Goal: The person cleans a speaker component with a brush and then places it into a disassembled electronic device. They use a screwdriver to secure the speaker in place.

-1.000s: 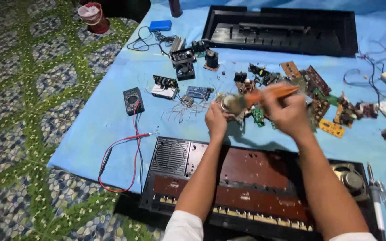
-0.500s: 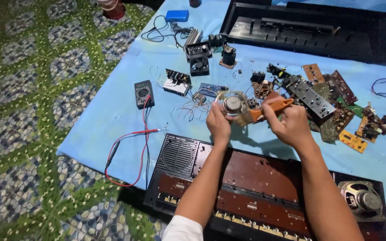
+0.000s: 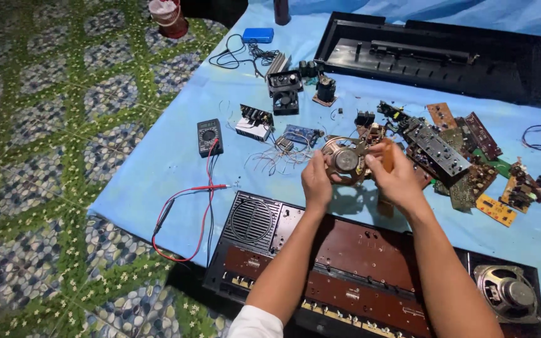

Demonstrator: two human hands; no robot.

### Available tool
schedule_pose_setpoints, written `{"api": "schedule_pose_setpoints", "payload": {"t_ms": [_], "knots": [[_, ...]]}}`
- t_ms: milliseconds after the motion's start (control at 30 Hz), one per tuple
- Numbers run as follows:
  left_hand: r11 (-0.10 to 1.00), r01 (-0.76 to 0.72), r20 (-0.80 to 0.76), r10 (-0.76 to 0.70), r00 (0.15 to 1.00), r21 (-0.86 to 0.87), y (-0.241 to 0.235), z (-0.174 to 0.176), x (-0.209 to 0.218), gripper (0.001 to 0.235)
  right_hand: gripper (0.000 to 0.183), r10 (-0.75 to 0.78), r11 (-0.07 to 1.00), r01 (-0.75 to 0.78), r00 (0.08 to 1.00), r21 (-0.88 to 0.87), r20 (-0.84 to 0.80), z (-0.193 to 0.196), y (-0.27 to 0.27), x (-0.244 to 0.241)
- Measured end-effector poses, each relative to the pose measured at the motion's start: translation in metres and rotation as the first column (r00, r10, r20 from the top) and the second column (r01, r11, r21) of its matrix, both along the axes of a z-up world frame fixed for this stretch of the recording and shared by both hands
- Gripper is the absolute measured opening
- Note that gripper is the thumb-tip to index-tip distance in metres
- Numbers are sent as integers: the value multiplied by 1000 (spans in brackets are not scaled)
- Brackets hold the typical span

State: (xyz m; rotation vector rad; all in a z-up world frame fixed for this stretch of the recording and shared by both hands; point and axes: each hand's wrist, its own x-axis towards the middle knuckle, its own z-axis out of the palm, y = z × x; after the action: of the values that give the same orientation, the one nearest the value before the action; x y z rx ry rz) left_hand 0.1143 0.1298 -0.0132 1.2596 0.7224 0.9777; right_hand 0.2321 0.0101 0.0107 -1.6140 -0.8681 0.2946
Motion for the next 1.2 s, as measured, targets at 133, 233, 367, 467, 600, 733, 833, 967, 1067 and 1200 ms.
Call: {"api": "schedule_pose_setpoints", "payload": {"t_ms": [133, 233, 367, 467, 600, 733, 833, 967, 1067, 1200], "knots": [[998, 56, 63, -57, 996, 18, 1, 14, -3, 50, 38, 23, 1000, -25, 993, -14, -119, 16, -10, 3], [982, 155, 123, -168, 978, 112, -2, 14, -7, 45, 18, 38, 999, -43, 986, -31, -159, 13, -16, 6], [981, 192, 102, -189, 977, -15, -7, 21, -7, 34, 19, 17, 994, -27, 996, -107, -92, 13, -19, 9], [992, 121, 21, -121, 992, 26, -20, 45, -13, 51, 21, -74, 979, 70, 997, -192, -14, 34, -15, 2], [996, -72, 57, 75, 996, -52, -19, 21, -5, 63, 35, -268, 962, 235, 899, 136, 347, 2, -15, 38], [929, -35, -26, 48, 999, 369, -2, -17, 2, 73, 57, -358, 927, 318, 906, 198, 226, 58, -40, 4], [927, -80, 1, 86, 996, 366, -13, -12, 1, 73, 53, -250, 891, 270, 963, 365, -103, 76, -39, -16], [843, -144, 46, 141, 989, 518, -14, -12, 4, 68, 29, -184, 974, 145, 955, 173, 232, 53, -35, 7], [834, -152, 76, 132, 988, 530, -15, 7, -5, 66, 29, -348, 933, 273, 848, 234, 400, 56, -40, 8], [756, -215, 103, 193, 976, 618, -18, 12, -5, 59, 33, -220, 959, 210, 975, 189, 34, 75, -38, -16]]}}
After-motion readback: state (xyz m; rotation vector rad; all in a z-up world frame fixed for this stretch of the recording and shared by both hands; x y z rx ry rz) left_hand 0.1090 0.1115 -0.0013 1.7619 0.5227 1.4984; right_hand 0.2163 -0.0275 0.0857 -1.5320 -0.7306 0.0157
